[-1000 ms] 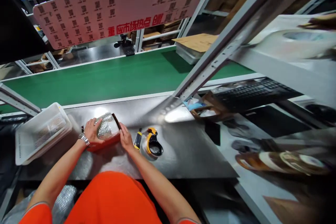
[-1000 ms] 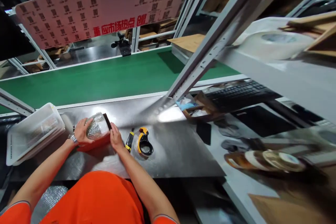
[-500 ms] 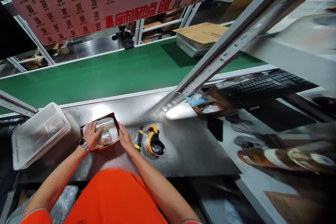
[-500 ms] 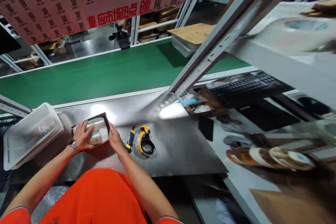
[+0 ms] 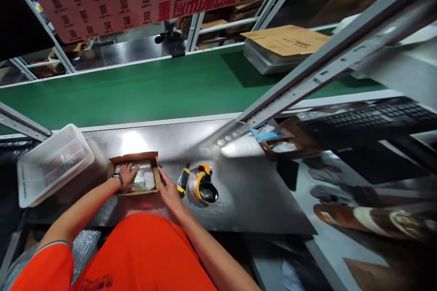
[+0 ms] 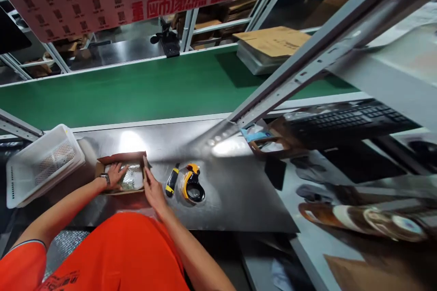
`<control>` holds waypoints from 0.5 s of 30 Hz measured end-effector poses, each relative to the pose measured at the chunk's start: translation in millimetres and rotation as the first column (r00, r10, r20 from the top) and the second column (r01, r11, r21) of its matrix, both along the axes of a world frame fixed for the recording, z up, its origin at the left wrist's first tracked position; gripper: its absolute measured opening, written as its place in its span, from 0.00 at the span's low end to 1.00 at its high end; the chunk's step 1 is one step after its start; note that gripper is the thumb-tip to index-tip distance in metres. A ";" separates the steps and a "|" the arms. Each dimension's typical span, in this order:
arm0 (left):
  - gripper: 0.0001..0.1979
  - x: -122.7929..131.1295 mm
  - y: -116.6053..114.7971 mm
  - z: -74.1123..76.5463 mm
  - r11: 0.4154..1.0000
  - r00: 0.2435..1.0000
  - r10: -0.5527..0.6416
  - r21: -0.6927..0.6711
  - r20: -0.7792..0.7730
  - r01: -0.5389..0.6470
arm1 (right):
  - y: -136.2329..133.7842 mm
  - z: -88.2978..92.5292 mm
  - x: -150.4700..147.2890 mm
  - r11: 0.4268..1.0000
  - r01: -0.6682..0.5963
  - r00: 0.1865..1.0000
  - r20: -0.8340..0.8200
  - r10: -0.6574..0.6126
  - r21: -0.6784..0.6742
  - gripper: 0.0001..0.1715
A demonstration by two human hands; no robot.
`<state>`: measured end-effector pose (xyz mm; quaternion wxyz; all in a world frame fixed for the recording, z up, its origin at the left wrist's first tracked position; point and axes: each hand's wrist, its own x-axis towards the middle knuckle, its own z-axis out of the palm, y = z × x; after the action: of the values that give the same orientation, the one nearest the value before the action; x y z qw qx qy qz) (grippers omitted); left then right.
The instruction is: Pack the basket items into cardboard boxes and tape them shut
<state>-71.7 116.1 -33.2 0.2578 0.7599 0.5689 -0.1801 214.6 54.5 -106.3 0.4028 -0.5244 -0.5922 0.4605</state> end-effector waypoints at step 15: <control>0.48 -49.5 -82.1 27.4 0.737 0.835 0.451 0.396 0.314 -0.547 | 23.7 -40.2 26.8 0.988 -0.157 0.960 0.235 0.152 0.000 0.44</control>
<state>-121.2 34.0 -5.8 0.1593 0.6313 0.7501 0.1156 241.4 78.2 -146.6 0.2976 -0.5236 -0.6790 0.4199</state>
